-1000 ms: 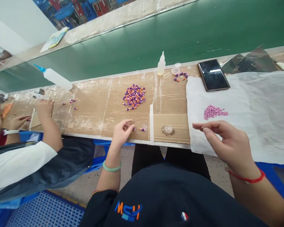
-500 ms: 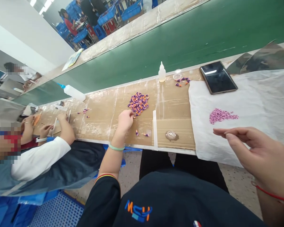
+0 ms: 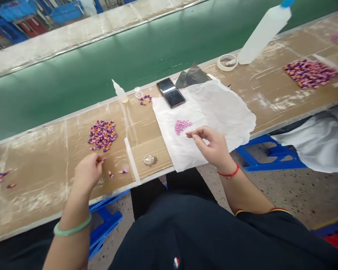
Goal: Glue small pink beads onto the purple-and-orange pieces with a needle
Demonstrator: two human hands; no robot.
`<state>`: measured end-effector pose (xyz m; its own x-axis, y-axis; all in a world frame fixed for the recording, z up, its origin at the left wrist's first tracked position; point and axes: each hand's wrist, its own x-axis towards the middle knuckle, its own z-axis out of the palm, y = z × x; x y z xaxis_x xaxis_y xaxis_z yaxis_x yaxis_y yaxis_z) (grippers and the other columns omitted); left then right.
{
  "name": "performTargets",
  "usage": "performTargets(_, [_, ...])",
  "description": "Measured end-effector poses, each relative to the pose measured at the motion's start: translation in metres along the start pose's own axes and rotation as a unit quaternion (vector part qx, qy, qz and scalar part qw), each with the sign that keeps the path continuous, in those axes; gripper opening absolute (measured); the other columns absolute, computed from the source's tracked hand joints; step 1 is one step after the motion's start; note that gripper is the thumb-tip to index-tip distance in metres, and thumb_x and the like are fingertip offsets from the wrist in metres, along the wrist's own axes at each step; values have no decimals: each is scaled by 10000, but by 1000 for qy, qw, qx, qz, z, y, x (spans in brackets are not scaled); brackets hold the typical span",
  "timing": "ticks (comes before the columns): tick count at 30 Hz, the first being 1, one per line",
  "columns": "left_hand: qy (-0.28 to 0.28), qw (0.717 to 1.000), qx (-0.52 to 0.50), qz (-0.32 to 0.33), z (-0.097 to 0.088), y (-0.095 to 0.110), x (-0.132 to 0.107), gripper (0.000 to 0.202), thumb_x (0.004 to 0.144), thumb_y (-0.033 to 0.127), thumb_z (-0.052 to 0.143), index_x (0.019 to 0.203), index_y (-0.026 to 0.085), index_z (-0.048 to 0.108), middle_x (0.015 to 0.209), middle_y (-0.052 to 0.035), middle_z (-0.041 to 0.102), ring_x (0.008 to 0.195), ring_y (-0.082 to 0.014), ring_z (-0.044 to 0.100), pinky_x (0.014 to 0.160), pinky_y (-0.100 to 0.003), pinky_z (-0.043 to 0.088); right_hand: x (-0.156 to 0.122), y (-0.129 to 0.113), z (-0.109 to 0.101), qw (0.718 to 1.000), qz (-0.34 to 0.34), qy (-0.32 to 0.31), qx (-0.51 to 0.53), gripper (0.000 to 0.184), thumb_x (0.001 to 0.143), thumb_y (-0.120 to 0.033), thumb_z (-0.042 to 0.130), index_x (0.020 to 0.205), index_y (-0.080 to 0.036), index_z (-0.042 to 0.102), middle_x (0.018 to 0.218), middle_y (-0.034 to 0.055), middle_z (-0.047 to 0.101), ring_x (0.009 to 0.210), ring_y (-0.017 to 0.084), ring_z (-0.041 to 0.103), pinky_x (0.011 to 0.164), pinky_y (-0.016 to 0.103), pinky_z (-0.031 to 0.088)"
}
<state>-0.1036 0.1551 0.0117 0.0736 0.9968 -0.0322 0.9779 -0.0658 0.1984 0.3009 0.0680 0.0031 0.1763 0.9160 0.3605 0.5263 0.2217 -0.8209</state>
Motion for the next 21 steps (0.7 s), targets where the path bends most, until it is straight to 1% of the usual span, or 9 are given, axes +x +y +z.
performTargets(4, [28, 992, -115, -32, -6, 2, -14, 258, 744, 365, 585, 936, 224, 684, 820, -62, 734, 773, -270, 681, 757, -392, 529, 6, 18, -2, 993, -33, -46, -107, 153, 897, -176, 514, 913, -192, 665, 939, 73, 703, 883, 234, 664, 777, 398, 552])
performTargets(6, [34, 978, -199, -46, -12, 10, -27, 273, 739, 415, 635, 920, 221, 700, 845, -61, 741, 807, -266, 691, 794, -396, 549, 9, 27, 3, 983, -52, -75, -157, 136, 871, -145, 540, 871, -196, 666, 924, 78, 682, 898, 254, 628, 809, 427, 525])
performTargets(9, [22, 940, -334, -60, -18, 28, -48, 239, 720, 421, 704, 837, 215, 676, 869, -52, 718, 756, -228, 679, 730, -359, 572, 15, 37, 17, 976, -50, -94, -192, 129, 832, -104, 575, 834, -198, 663, 906, 83, 680, 897, 273, 592, 827, 445, 500])
performTargets(11, [16, 914, -404, -41, -17, 39, -59, 211, 712, 381, 731, 807, 209, 654, 933, -46, 682, 754, -194, 659, 692, -317, 567, 20, 42, 26, 972, -42, -95, -209, 109, 813, -101, 593, 813, -194, 652, 891, 91, 680, 890, 283, 577, 816, 445, 497])
performTargets(13, [11, 898, -440, -19, -13, 47, -67, 188, 714, 337, 745, 794, 205, 638, 923, -33, 644, 774, -168, 630, 681, -276, 543, 24, 46, 34, 969, -35, -94, -226, 72, 805, -126, 609, 789, -192, 633, 877, 98, 676, 890, 288, 574, 820, 444, 499])
performTargets(15, [-16, 885, -464, -24, -8, 53, -76, 165, 749, 318, 728, 817, 206, 627, 805, -4, 603, 711, -139, 580, 641, -243, 498, 26, 47, 37, 967, -34, -90, -235, 50, 803, -163, 604, 766, -195, 614, 866, 100, 676, 881, 285, 582, 832, 445, 503])
performTargets(17, [-67, 865, -495, -39, -4, 59, -86, 156, 789, 328, 693, 816, 203, 605, 692, 28, 549, 594, -108, 493, 571, -225, 431, 24, 43, 36, 968, -42, -86, -230, 67, 799, -200, 571, 737, -203, 595, 835, 101, 673, 844, 284, 593, 817, 451, 506])
performTargets(19, [-104, 839, -533, -39, -1, 67, -97, 199, 775, 345, 696, 749, 198, 565, 617, 52, 472, 537, -91, 415, 526, -217, 367, 21, 37, 34, 972, -60, -84, -209, 99, 787, -248, 531, 700, -222, 571, 756, 102, 649, 764, 295, 592, 741, 461, 503])
performTargets(21, [-133, 808, -573, -42, 2, 74, -104, 242, 751, 330, 711, 692, 193, 521, 607, 58, 448, 540, -79, 391, 539, -216, 354, 22, 37, 37, 976, -86, -78, -186, 178, 800, -358, 530, 651, -259, 534, 694, 96, 617, 681, 312, 573, 660, 482, 479])
